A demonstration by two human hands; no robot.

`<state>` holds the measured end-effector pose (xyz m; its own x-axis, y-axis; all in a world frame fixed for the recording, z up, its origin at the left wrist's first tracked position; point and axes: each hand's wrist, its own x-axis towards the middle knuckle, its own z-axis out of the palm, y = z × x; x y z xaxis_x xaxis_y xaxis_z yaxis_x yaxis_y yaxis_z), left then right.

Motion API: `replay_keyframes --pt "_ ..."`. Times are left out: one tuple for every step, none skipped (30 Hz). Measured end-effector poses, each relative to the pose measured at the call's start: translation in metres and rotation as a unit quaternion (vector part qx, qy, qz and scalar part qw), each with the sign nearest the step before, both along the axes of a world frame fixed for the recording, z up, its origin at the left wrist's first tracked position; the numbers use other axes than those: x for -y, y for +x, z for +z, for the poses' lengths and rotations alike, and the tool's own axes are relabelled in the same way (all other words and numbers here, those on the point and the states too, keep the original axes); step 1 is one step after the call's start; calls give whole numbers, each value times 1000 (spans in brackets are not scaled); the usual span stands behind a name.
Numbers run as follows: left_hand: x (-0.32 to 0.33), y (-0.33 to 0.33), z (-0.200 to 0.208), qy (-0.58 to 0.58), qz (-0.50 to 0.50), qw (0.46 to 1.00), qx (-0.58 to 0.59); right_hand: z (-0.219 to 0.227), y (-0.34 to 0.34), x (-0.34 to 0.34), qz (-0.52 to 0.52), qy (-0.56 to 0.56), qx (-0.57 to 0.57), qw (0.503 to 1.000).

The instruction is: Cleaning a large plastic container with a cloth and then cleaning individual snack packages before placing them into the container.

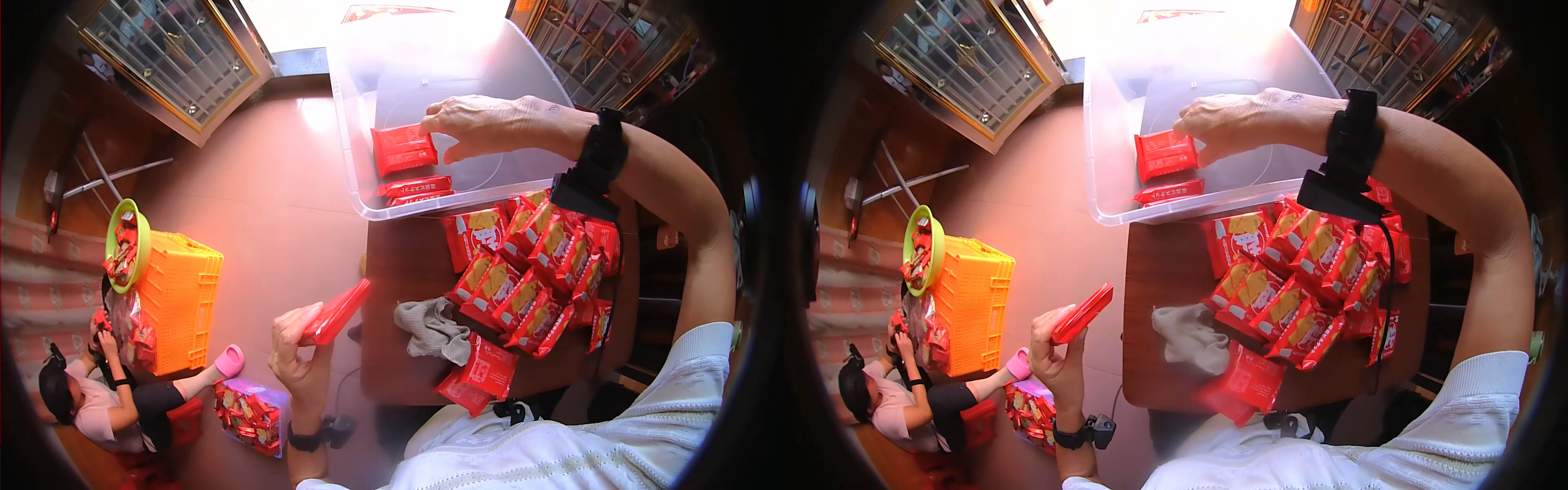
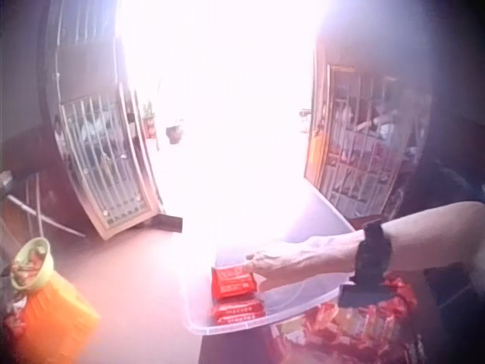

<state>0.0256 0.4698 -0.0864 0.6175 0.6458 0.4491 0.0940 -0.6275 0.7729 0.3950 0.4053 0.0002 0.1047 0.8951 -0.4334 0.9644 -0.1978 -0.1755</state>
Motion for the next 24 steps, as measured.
replay_keyframes --pt "-2 0 -1 -5 3 1000 -2 -7 4 -2 26 -3 12 1000" --pt "-3 1 -2 -15 1 1000 -1 -14 8 -3 50 -7 24 998" --pt "-4 2 -4 -25 -1 1000 1 -20 12 -3 52 -12 23 998" --pt "-7 1 -4 -28 5 1000 -4 -24 12 -7 34 4 2 999" --pt "-9 1 -4 -40 4 999 -6 -29 12 -12 16 20 -19 999" --pt "-12 1 -4 -52 4 999 -7 -33 13 -19 20 17 -25 999" --pt "-14 4 -4 -58 3 998 -7 -33 17 -21 5 21 -33 999" --pt "-18 8 -4 -57 -10 998 -7 -33 20 -23 -9 25 -40 999" --pt "-20 11 -3 -54 -22 998 -7 -36 22 -20 -11 37 -51 998" --pt "-22 14 1 -55 -20 998 -9 -38 23 -22 -9 36 -53 998" --pt "-25 17 7 -57 -24 998 -7 -40 24 -23 -2 35 -50 998" --pt "-27 19 12 -57 -29 998 -6 -40 24 -24 5 36 -47 998" --pt "-31 22 17 -49 -31 998 6 -41 25 -26 7 36 -49 998" --pt "-34 24 25 -47 -28 998 4 -42 26 -29 32 39 -38 998" --pt "-38 27 36 -44 -23 999 8 -42 26 -31 56 42 -28 997" --pt "-41 30 45 -40 -15 999 11 -45 24 -34 62 47 -30 997" --pt "-42 40 47 -49 -22 998 39 -49 27 -27 68 47 -10 997" --pt "-48 48 49 -8 -38 998 41 -53 30 -21 74 48 10 996" --pt "-54 50 50 -34 -22 996 78 -52 27 -24 88 53 17 995" --pt "-57 55 55 -59 -7 992 116 -51 26 -27 92 61 16 994" --pt "-60 64 63 -85 -17 987 137 -51 25 -30 101 32 7 994" --pt "-59 80 76 -116 -32 980 159 -49 25 -28 104 1 -1 995" --pt "-62 97 84 -94 -39 983 153 -50 25 -29 112 2 -22 993" --pt "-62 113 107 -67 -74 988 116 -29 25 -19 101 0 -3 995"
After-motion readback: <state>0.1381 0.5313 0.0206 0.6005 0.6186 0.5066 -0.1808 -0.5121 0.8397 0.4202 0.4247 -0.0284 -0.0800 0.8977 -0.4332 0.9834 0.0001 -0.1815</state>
